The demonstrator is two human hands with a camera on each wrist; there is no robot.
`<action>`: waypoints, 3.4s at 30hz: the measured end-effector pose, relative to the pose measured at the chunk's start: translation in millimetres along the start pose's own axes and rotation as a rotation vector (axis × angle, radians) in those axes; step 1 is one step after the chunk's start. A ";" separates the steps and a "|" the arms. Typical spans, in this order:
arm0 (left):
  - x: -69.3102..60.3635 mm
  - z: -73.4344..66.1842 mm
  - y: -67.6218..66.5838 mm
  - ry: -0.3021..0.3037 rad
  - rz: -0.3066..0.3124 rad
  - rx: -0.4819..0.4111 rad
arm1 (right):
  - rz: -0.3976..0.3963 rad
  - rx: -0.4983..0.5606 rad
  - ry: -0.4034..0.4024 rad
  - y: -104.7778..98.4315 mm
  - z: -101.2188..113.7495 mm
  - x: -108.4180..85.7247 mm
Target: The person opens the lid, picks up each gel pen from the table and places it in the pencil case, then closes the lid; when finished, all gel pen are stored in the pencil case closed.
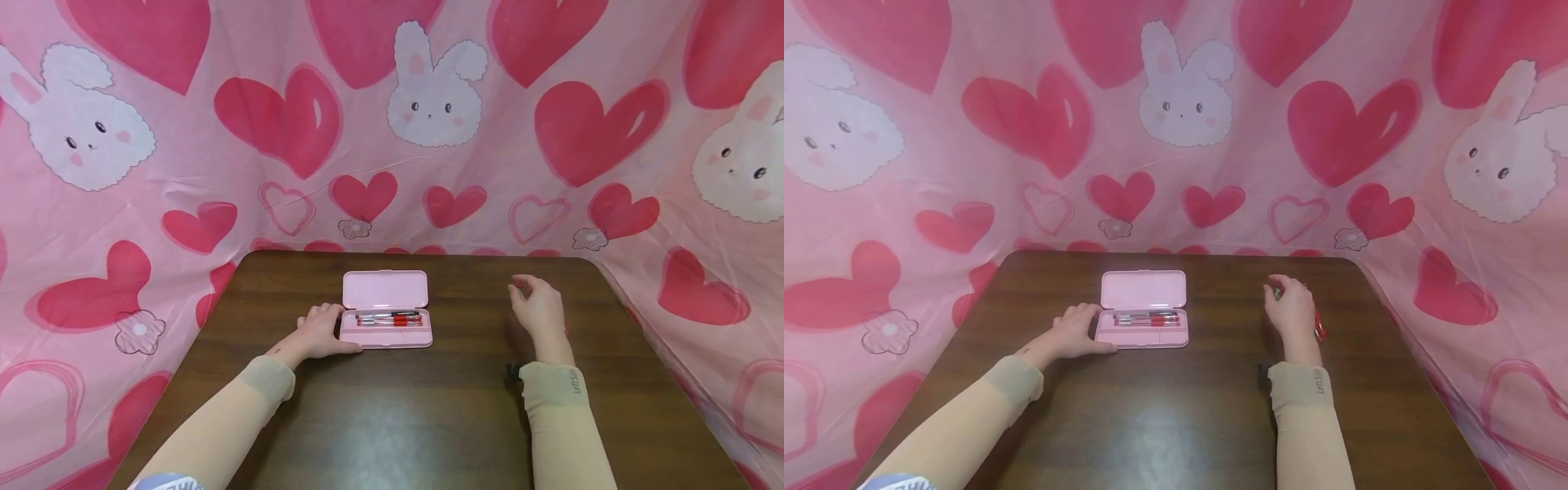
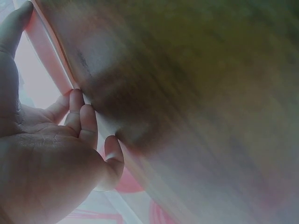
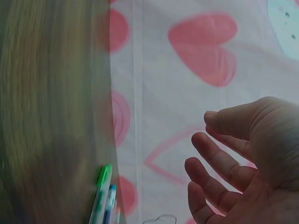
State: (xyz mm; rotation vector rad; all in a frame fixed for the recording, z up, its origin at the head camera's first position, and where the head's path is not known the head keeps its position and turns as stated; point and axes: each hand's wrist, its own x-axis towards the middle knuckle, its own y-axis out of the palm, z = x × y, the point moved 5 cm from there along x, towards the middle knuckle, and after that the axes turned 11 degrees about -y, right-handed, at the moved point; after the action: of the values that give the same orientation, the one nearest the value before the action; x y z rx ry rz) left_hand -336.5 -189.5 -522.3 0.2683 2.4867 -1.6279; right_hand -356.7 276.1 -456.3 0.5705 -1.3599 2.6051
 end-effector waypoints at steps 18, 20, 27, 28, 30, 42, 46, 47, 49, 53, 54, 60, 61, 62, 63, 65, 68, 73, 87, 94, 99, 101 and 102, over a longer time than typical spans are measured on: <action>-1.1 0.1 -0.1 -0.003 0.002 -0.002 | -0.057 -0.037 0.211 -18.4 -52.1 -11.8; -1.6 0.0 -0.3 -0.006 0.004 -0.005 | -0.049 -0.044 0.245 -20.3 -59.0 -13.1; -2.7 -0.8 -1.5 -0.004 0.005 -0.018 | -0.012 -0.065 0.381 -27.4 -86.1 -23.7; -2.7 -0.6 -1.3 -0.003 0.004 -0.018 | -0.007 -0.072 0.389 -28.0 -88.7 -24.9; -2.6 0.1 -0.8 -0.003 0.001 -0.016 | 0.017 -0.092 0.396 -27.9 -92.7 -26.7; -0.6 -0.1 -0.1 0.002 -0.006 -0.012 | 0.177 -0.110 0.452 -25.9 -105.2 -32.8; -0.9 -0.1 0.3 0.002 -0.008 -0.008 | 0.202 -0.114 0.449 -23.2 -107.0 -33.4; -1.0 -0.1 0.2 0.002 -0.009 -0.009 | 0.206 -0.112 0.451 -22.4 -107.5 -33.5; -1.1 -0.2 -0.1 0.003 -0.012 -0.009 | 0.211 -0.104 0.462 -21.2 -108.6 -33.7; -1.4 -0.3 -0.7 0.002 -0.013 -0.012 | 0.212 -0.097 0.479 -20.1 -110.8 -33.4; -1.5 -0.2 -0.7 0.002 -0.013 -0.011 | 0.211 -0.098 0.482 -19.9 -111.1 -33.4; -2.0 -0.2 -1.1 0.001 -0.013 -0.011 | 0.197 -0.089 0.479 -18.7 -110.3 -32.6; -2.2 -0.2 -1.4 0.002 -0.013 -0.012 | 0.194 -0.085 0.480 -18.5 -109.9 -32.4; -2.4 -0.4 -1.7 0.002 -0.012 -0.015 | 0.191 -0.085 0.479 -18.1 -109.9 -32.2; -2.6 -0.5 -1.9 0.003 -0.011 -0.016 | 0.186 -0.084 0.477 -17.8 -110.0 -31.9; -3.0 -0.9 -2.5 0.004 -0.008 -0.020 | 0.177 -0.078 0.478 -17.7 -109.9 -31.7; -3.3 -1.1 -2.6 0.003 -0.003 -0.022 | 0.166 -0.073 0.472 -17.9 -109.8 -31.5; -3.4 -1.2 -2.3 0.003 0.000 -0.018 | 0.154 -0.076 0.465 -18.1 -107.9 -33.1; -2.4 1.6 -1.9 -0.010 0.005 -0.015 | 0.071 -0.082 0.375 -20.1 -84.6 -20.3; -3.6 -0.3 -4.0 -0.003 0.005 -0.027 | 0.013 -0.068 0.275 -13.4 -58.4 -10.0; -4.2 -2.2 -3.2 0.001 0.005 -0.022 | -0.019 -0.054 0.220 -14.7 -36.4 -4.8; -4.1 -2.6 -3.4 0.000 0.006 -0.020 | -0.036 -0.049 0.192 -14.6 -28.1 -2.8; -4.2 -2.6 -3.4 -0.001 0.008 -0.020 | -0.041 -0.044 0.182 -14.2 -24.6 -1.9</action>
State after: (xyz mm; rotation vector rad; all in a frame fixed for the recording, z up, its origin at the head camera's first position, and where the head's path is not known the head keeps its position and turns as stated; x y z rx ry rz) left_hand -333.4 -188.7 -517.2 0.2751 2.4967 -1.5983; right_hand -357.2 304.5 -459.1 0.3407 -1.3301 2.5170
